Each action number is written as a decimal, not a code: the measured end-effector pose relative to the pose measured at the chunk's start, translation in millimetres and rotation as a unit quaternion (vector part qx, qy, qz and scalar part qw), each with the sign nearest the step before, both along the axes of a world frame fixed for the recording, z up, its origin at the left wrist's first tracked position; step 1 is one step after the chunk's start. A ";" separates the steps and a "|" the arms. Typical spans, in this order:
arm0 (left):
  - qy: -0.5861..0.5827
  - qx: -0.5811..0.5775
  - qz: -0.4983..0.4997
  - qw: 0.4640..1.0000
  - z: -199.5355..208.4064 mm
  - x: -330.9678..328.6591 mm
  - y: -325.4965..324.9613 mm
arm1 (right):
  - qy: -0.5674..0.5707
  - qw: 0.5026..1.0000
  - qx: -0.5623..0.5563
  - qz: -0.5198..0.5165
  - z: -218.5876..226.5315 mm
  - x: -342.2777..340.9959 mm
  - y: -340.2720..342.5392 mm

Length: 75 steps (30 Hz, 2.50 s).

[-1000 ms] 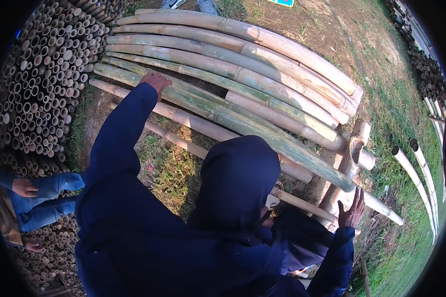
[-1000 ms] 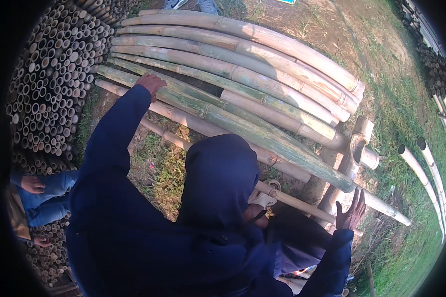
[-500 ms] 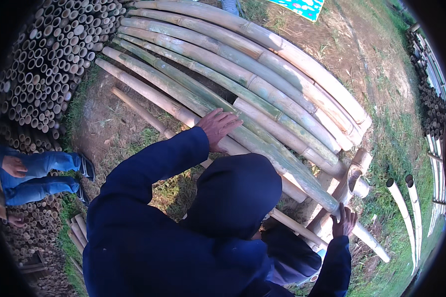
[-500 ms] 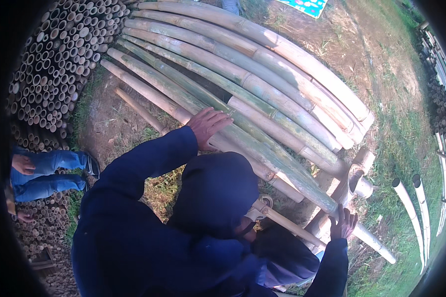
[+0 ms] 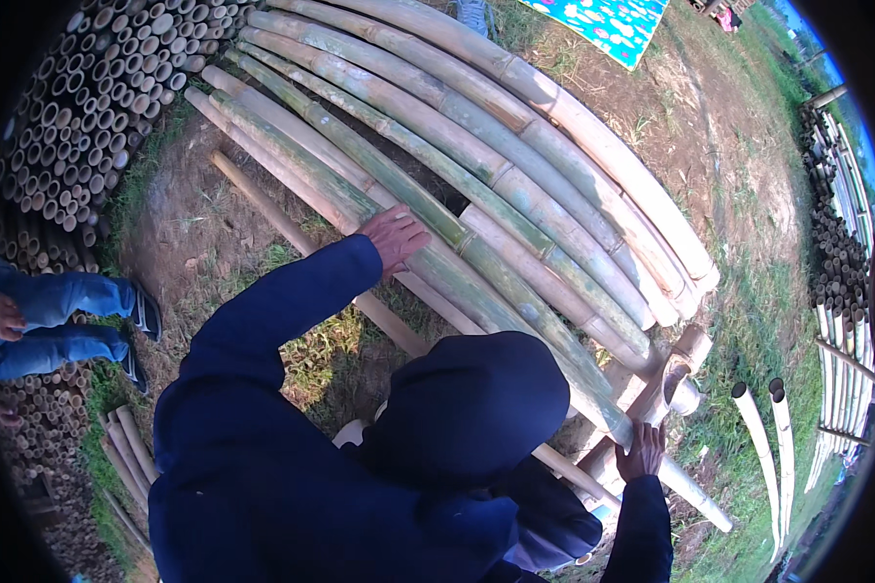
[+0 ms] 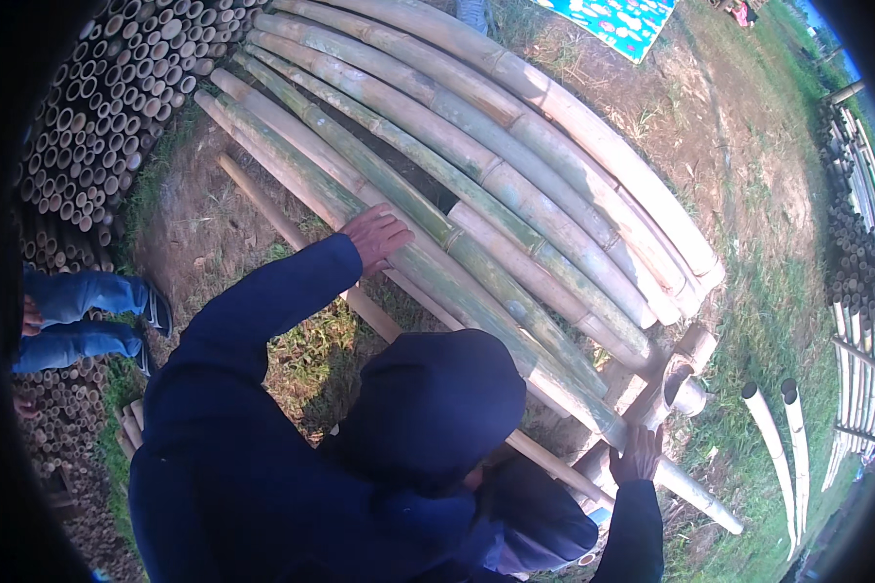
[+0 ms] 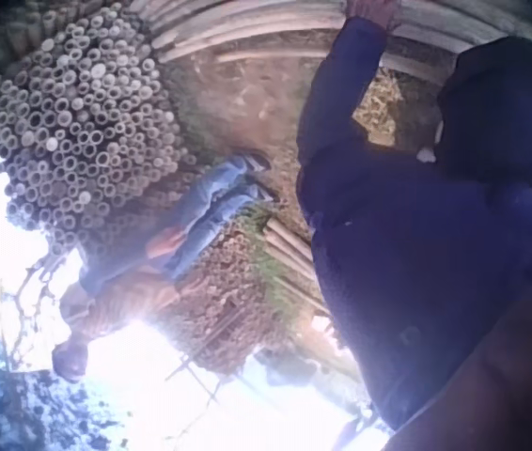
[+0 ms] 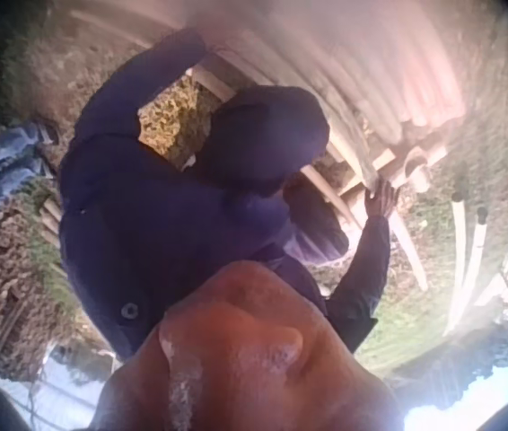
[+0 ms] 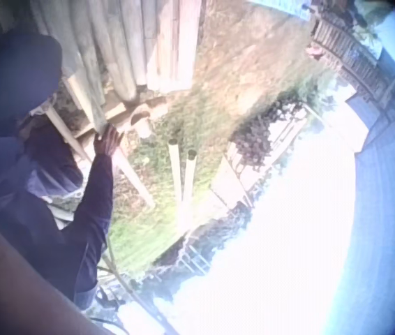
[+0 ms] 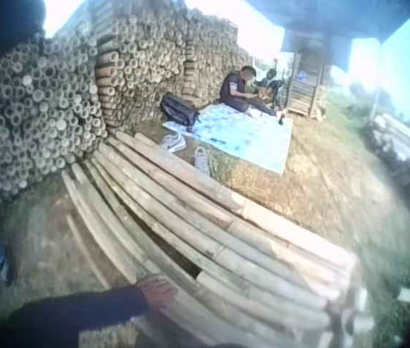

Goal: The person sits on the ground and uses a hand saw to cut bamboo poles. They repeatedly position a pole on a support, saw through it, and then move the cut piece aside.

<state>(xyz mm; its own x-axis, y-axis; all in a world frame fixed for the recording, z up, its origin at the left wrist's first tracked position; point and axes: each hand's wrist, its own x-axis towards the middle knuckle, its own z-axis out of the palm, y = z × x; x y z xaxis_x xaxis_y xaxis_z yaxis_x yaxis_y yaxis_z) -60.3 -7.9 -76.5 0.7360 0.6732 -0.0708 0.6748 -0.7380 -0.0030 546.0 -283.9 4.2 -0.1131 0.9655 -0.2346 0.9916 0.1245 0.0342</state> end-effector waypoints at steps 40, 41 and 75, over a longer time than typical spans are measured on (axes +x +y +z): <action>-0.612 -0.175 0.728 0.255 -193.4 -6.4 -130.3 | 0.119 0.989 0.089 0.004 -48.0 -99.5 -88.0; -0.628 -0.184 0.719 0.235 -177.7 2.3 -116.4 | 0.111 0.988 0.103 -0.019 -44.2 -86.2 -101.6; -0.786 -0.077 0.556 0.259 -79.4 -231.5 170.5 | 0.218 0.974 0.056 0.031 53.0 -99.4 57.9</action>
<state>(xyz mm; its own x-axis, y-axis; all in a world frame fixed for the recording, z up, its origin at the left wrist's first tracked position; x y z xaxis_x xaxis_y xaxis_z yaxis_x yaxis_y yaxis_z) -291.8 162.6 -155.9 -0.7067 0.6082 -0.3614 -0.4518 0.0050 0.8921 446.5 -225.9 57.2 -0.2374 0.9703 -0.0457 0.9055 0.2040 -0.3722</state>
